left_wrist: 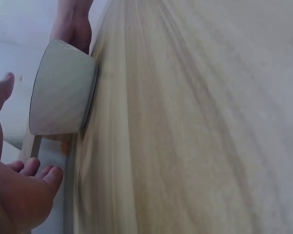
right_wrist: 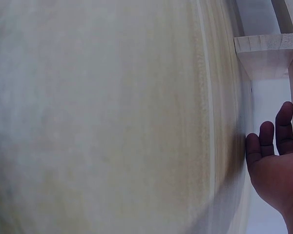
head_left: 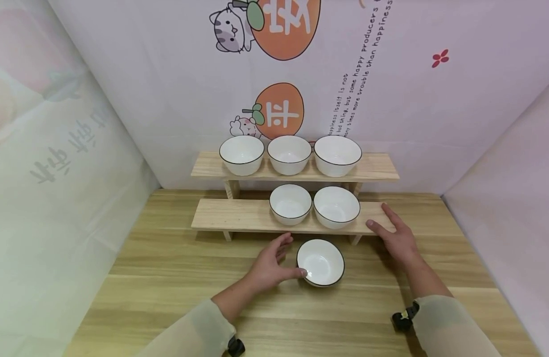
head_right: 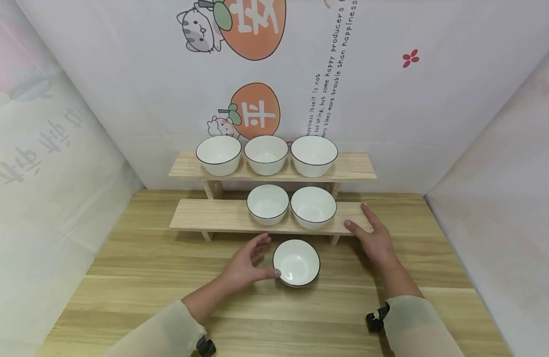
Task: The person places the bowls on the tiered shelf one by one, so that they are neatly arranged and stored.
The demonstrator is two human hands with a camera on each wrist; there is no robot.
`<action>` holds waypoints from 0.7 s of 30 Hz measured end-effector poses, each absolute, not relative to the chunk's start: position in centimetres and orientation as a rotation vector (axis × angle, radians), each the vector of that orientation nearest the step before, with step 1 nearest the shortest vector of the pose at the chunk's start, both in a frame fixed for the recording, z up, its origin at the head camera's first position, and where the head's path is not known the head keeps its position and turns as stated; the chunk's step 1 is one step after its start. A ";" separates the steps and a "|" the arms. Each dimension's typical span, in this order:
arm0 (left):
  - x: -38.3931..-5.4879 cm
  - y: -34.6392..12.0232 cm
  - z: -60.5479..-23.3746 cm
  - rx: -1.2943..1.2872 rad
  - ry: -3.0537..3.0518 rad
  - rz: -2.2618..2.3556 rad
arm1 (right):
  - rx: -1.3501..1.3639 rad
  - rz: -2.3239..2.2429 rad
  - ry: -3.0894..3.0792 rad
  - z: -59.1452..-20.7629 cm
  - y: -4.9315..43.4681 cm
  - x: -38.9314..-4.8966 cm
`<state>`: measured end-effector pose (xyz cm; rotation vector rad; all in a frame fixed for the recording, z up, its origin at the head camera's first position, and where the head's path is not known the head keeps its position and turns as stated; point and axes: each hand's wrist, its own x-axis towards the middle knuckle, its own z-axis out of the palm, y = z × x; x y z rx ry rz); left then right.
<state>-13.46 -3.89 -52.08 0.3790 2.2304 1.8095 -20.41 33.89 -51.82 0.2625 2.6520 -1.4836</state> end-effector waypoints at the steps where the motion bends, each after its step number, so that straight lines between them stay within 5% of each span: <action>1: -13.5 -3.7 -52.1 0.385 2.230 1.804 | 0.262 -1.484 2.652 -51.8 33.9 -20.4; 21: -13.7 -1.7 -53.6 0.477 2.246 1.692 | 0.266 -1.493 2.636 -51.8 33.9 -20.7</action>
